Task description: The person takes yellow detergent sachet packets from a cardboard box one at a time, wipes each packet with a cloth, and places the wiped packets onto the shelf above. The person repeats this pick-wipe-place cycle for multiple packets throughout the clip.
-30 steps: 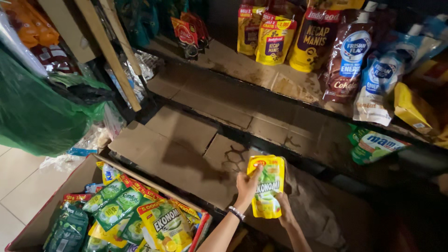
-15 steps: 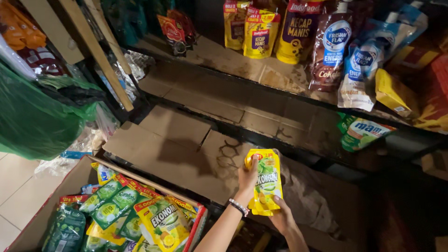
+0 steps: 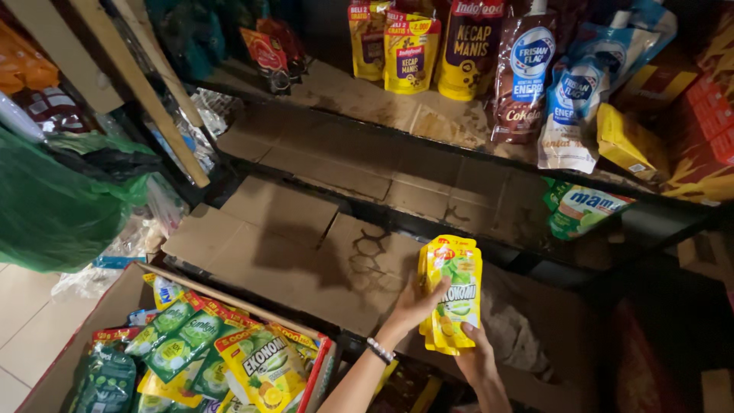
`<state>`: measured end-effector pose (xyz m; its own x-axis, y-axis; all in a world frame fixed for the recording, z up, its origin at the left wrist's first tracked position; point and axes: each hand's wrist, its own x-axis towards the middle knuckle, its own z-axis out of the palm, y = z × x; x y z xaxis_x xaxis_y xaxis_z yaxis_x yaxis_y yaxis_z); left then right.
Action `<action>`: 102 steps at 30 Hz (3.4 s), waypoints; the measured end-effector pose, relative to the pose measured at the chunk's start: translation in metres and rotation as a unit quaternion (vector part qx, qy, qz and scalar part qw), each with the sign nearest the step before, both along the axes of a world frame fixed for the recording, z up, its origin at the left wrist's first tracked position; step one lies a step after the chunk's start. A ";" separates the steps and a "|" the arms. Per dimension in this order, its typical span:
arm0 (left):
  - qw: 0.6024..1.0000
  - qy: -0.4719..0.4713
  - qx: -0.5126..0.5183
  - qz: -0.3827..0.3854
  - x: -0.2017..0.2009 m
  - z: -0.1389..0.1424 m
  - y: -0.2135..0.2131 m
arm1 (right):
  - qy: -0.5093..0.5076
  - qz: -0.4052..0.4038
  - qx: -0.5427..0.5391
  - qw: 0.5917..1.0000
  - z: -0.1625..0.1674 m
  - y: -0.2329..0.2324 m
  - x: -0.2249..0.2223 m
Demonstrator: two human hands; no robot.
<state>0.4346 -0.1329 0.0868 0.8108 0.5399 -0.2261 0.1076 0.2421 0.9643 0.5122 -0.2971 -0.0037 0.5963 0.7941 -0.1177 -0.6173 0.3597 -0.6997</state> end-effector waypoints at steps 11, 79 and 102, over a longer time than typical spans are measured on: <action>0.949 -0.110 0.241 -0.173 0.000 -0.014 -0.008 | -0.069 -0.115 -0.063 0.989 0.006 0.003 0.024; 0.972 -0.163 -0.097 -0.139 0.277 0.007 0.084 | -0.546 -0.239 -0.142 0.791 0.014 0.094 0.304; 0.972 -0.222 0.046 0.062 0.342 -0.068 0.117 | -0.646 -0.419 -0.295 0.566 0.032 0.111 0.236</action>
<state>0.7764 -0.0160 0.0188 0.7451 0.6405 0.1859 -0.3488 0.1367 0.9272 0.7478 -0.1859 0.0279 0.6255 0.2176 0.7493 0.7605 -0.3847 -0.5231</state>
